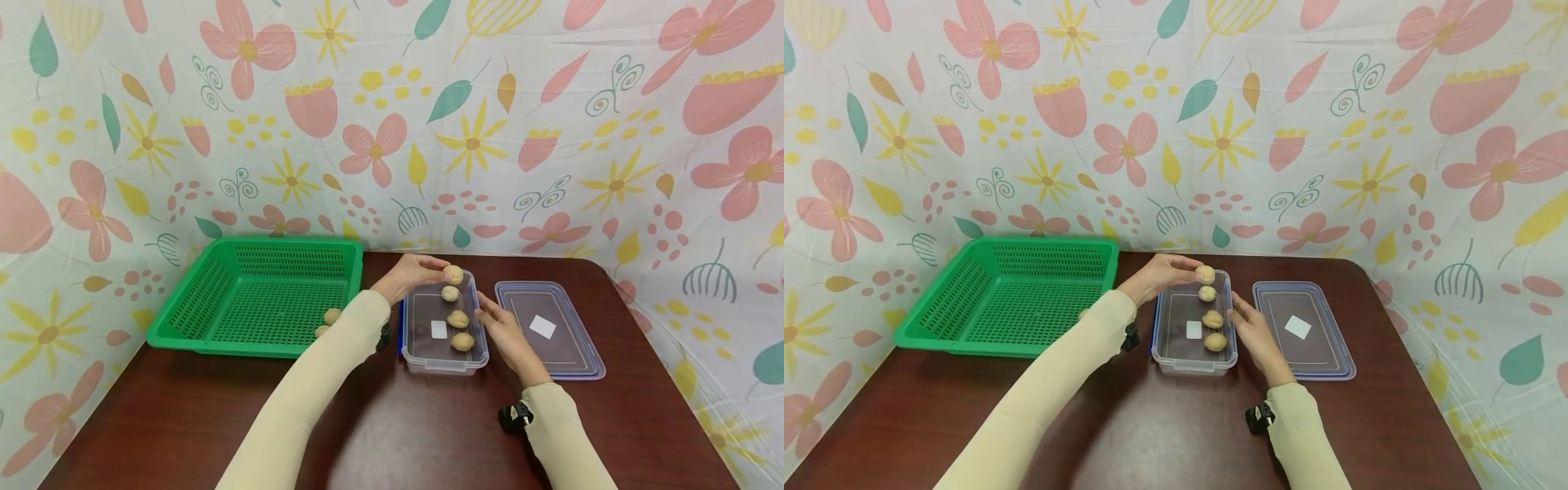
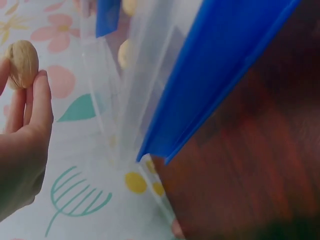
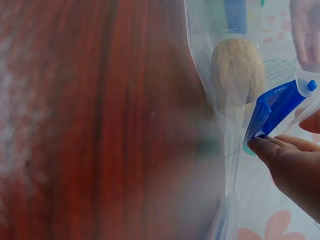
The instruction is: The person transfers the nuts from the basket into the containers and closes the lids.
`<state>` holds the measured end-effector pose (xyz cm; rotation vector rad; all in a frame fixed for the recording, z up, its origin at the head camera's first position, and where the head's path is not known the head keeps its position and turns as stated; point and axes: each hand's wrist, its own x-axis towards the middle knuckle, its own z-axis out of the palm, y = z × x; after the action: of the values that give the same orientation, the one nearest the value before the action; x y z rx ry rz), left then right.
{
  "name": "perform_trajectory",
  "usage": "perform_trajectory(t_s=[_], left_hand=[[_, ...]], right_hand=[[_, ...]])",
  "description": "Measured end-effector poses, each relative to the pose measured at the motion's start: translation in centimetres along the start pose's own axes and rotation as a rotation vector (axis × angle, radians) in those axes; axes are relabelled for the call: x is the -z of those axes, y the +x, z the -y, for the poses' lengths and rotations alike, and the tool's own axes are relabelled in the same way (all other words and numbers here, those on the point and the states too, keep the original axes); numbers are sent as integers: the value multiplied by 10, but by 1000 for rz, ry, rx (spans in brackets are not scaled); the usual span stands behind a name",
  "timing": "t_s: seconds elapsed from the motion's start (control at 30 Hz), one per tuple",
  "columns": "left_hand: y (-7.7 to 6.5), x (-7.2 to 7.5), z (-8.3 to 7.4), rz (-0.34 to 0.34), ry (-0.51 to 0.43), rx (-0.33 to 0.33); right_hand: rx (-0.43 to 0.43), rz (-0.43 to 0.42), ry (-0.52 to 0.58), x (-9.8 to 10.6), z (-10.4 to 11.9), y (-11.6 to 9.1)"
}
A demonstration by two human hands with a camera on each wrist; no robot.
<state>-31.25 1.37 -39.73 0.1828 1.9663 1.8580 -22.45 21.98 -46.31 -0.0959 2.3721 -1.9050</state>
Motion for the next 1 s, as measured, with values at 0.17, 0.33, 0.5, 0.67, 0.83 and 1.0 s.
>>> perform_trajectory(t_s=[0.17,0.33,0.5,0.67,0.83,1.0], left_hand=[[2,-10,12,-31,2,-9],[0,-19,19,-40,39,-27],[0,-28,25,-66,105,-18],[4,-34,34,-123,156,6],[7,-37,42,-169,223,20],[7,-38,41,-182,249,15]], right_hand=[[10,0,17,0,1,-1],[15,5,34,0,0,0],[2,4,27,0,0,0],[1,8,29,0,0,-1],[-9,6,21,-1,1,-1],[-12,2,9,0,0,0]])
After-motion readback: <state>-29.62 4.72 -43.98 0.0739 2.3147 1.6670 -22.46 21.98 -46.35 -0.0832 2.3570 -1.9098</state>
